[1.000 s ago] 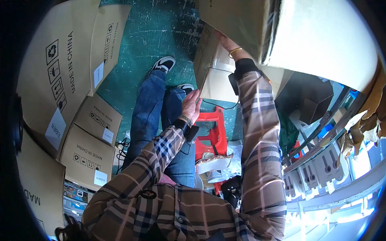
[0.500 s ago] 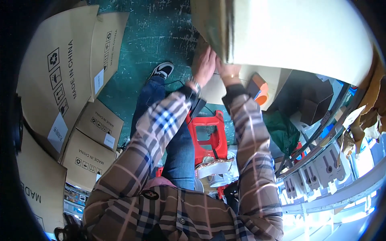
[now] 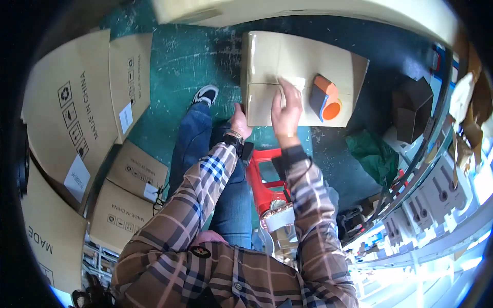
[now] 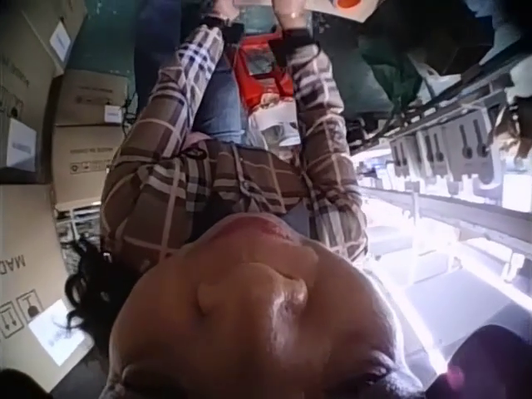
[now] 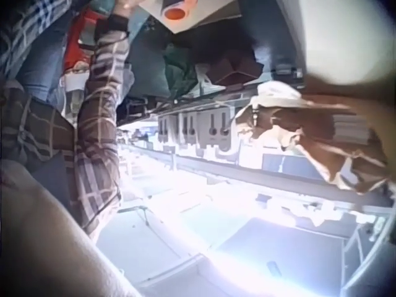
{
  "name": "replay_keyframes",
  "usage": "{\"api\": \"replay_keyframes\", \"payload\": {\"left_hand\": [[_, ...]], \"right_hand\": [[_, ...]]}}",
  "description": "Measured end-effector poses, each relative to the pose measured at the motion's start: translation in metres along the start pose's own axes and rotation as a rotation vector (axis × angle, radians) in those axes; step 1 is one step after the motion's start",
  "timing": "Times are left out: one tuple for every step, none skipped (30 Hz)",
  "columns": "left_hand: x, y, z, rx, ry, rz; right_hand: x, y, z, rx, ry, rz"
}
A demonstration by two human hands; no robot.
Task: The person seals a cardboard box with a tape dispenser, moves it aside, and then unfolds and assembles a new cardboard box. After taping the bottom of the new box, they pick up a pink and white object and walk away.
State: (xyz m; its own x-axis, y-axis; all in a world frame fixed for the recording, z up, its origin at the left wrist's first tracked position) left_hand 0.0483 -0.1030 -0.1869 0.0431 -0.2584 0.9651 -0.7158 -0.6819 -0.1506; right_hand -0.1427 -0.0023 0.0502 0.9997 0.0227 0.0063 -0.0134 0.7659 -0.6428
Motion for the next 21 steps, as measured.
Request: {"api": "replay_keyframes", "payload": {"left_hand": [[-0.004, 0.006, -0.004, 0.123, -0.04, 0.06], [-0.006, 0.016, -0.005, 0.106, -0.045, 0.038], [-0.004, 0.022, -0.014, 0.126, -0.152, 0.069], [-0.001, 0.034, -0.017, 0.149, -0.253, 0.081], [0.002, 0.054, -0.023, 0.163, -0.355, 0.082], [0.023, 0.041, -0.059, 0.097, -0.407, 0.064], [0.028, 0.067, -0.059, -0.241, -0.034, -0.231], [0.043, 0.064, -0.073, -0.292, -0.037, -0.242], [0.028, 0.064, -0.072, -0.11, -0.179, 0.066], [0.029, 0.101, -0.069, -0.128, -0.191, -0.057], [0.039, 0.127, -0.069, -0.158, -0.215, -0.152], [0.051, 0.126, -0.082, -0.175, -0.237, -0.166], [0.068, 0.129, -0.089, -0.327, -0.153, -0.295], [0.089, 0.14, -0.088, -0.47, -0.047, -0.436], [0.107, 0.152, -0.084, -0.538, -0.171, -0.552], [0.13, 0.164, -0.08, -0.611, -0.302, -0.667], [0.15, 0.152, -0.072, -0.583, -0.377, -0.58], [0.172, 0.147, -0.058, -0.559, -0.454, -0.487], [0.199, 0.15, -0.042, -0.683, -0.306, -0.459], [0.225, 0.16, -0.027, -0.732, -0.191, -0.464], [0.257, 0.175, -0.011, -0.821, -0.141, -0.508]], "right_hand": [[0.017, -0.003, 0.013, -0.007, 0.094, -0.049], [0.031, -0.006, 0.028, 0.097, 0.183, -0.074], [0.043, -0.009, 0.045, 0.194, 0.271, -0.099], [0.059, -0.001, 0.059, 0.288, 0.343, -0.198], [0.074, 0.017, 0.073, 0.368, 0.418, -0.297], [0.087, 0.042, 0.096, 0.657, 0.374, -0.299], [0.092, 0.058, 0.111, 0.649, 0.324, -0.371], [0.093, 0.075, 0.112, 0.762, 0.251, -0.465], [0.077, 0.069, 0.101, 0.753, 0.267, -0.411], [0.061, 0.065, 0.09, 0.757, 0.285, -0.359], [0.055, 0.074, 0.08, 0.694, 0.303, -0.328], [0.058, 0.103, 0.079, 0.718, 0.195, -0.36], [0.065, 0.125, 0.071, 0.741, 0.089, -0.389], [0.069, 0.123, 0.065, 0.725, 0.115, -0.381], [0.068, 0.114, 0.059, 0.684, 0.103, -0.362], [0.063, 0.105, 0.061, 0.65, 0.096, -0.345], [0.07, 0.108, 0.074, 0.651, 0.087, -0.372], [0.083, 0.108, 0.08, 0.622, 0.064, -0.418], [0.104, 0.1, 0.086, 0.593, 0.044, -0.485], [0.12, 0.084, 0.096, 0.576, 0.145, -0.419], [0.139, 0.061, 0.103, 0.561, 0.236, -0.351]]}}
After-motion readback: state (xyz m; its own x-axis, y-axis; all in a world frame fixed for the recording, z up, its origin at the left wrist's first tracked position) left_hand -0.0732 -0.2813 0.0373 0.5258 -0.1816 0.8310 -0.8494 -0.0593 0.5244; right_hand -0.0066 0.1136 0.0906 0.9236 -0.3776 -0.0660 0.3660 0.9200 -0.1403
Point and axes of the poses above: each hand's wrist, its own x-axis away from the middle knuckle, its own z-axis out of the back of the hand, y = z × x, the point moved 9 cm from there along -x, towards the middle knuckle, and after that the axes turned 9 degrees about z, right-handed, at the moved point
